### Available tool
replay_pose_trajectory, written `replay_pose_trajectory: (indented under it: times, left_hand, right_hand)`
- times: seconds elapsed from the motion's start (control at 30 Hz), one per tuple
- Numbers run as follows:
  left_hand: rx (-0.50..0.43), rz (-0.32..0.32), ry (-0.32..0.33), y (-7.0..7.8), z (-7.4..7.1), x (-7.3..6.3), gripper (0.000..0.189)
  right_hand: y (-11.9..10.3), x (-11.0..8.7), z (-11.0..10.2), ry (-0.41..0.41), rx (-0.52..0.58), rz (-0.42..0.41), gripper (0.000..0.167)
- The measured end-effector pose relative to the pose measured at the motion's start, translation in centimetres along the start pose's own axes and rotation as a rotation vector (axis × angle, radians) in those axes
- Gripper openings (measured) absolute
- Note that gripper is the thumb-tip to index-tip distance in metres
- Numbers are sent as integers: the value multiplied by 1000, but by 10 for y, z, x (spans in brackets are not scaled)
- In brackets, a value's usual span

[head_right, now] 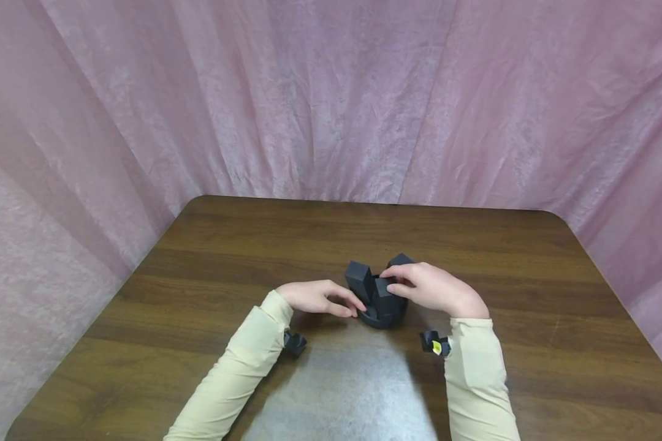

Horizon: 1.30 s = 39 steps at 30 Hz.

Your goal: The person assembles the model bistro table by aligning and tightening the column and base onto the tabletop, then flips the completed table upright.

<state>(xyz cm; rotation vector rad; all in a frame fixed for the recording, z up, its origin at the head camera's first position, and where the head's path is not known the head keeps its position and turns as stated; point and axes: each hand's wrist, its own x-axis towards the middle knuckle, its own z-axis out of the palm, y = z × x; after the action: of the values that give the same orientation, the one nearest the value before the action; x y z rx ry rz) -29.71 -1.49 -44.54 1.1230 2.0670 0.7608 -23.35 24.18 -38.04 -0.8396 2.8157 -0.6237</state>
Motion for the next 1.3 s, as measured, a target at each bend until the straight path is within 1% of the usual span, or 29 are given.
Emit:
replay_pose_trajectory:
  times: [0.1,0.23,0.47,0.6,0.7,0.77,0.83,1.0,1.13,1.3]
  left_hand:
    - [1,0,1,1,-1,0,31]
    - [4,-1,3,1,-1,0,30]
    - [-3,-1,7,1,-1,1,30]
    - [-5,-3,8,0,-1,2,30]
    - [-4,-5,8,-1,-1,2,30]
    - [-5,-7,8,0,-1,2,29]
    - [-8,-7,7,0,-1,2,29]
    - [-12,-6,7,-1,-1,2,29]
    - [-3,-1,9,-2,0,3,30]
    - [-11,0,7,-3,0,3,31]
  right_hand:
    - [-2,-2,-3,-32,6,31,36]
    - [-3,-6,-7,-62,3,65,40]
    - [-1,-11,-9,-75,40,125,30]
    - [2,-15,-11,-94,84,171,36]
    - [5,-18,-12,-93,114,178,37]
    - [5,-19,-14,-90,123,166,35]
    - [6,-21,-15,-77,118,130,34]
    - [7,-22,-15,-67,93,59,39]
    - [8,-21,-14,-81,83,44,41]
    - [9,-22,-14,-64,84,44,37]
